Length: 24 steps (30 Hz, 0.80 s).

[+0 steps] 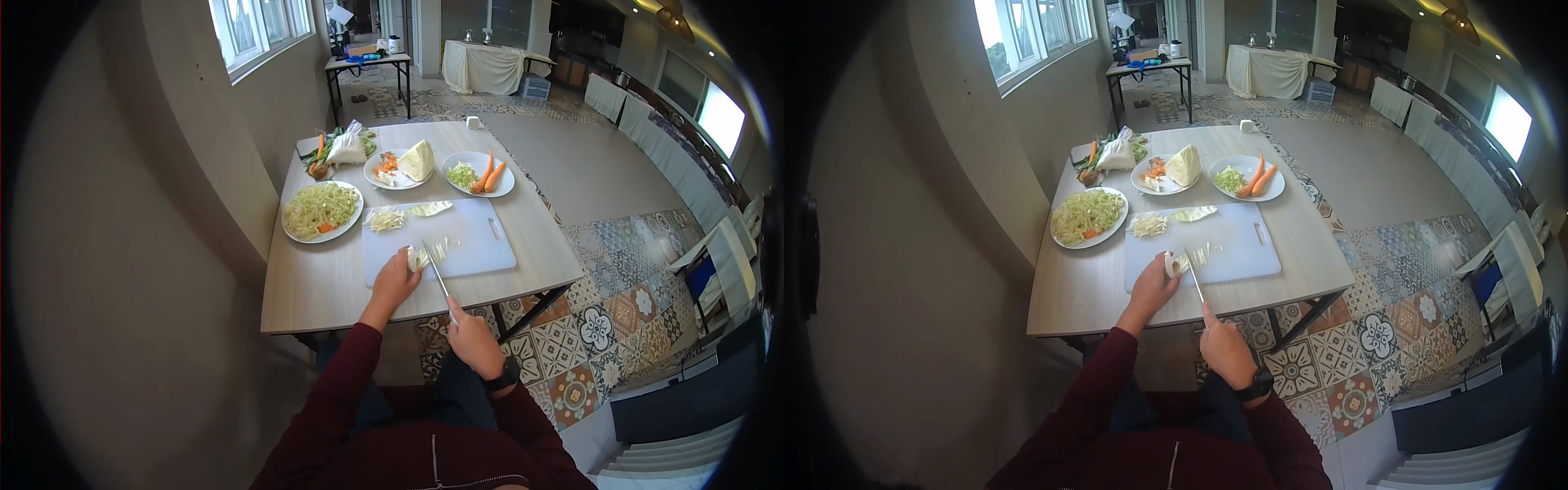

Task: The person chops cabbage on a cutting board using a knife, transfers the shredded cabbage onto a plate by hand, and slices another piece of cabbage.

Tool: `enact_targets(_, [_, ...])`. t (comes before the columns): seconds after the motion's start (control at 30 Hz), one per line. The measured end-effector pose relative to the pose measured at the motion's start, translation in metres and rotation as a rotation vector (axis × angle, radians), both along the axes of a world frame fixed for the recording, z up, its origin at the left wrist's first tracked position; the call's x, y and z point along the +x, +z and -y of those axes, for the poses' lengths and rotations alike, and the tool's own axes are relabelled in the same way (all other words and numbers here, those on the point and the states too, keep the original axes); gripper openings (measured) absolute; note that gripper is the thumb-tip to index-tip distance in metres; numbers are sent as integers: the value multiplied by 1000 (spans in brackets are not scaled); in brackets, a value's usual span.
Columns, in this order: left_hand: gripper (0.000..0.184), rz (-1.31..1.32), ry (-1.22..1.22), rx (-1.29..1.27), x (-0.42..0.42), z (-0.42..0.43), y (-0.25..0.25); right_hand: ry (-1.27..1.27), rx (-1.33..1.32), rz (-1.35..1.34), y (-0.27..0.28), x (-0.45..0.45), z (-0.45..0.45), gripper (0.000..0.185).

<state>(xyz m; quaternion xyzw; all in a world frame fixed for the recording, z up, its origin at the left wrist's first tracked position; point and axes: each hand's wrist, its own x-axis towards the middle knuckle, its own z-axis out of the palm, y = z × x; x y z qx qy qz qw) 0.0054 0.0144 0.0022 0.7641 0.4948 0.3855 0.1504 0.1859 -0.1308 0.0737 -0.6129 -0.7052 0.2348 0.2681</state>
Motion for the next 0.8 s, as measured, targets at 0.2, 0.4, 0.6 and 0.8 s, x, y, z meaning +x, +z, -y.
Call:
enact_targets(0.2, [50,-6,2,-1,-1,-2,-1,-15,13,60,-7,-7,-22,52])
enact_targets(0.4, [55,15,5,96,0,-2,-3,-47,40,158,-15,-15,-6,52])
enact_targets(0.6, [54,28,-3,57,0,-1,1,-24,76,207,-21,-8,-5,53])
enact_targets(0.8, [58,53,2,61,-1,0,3,-64,48,221,-2,7,3,54])
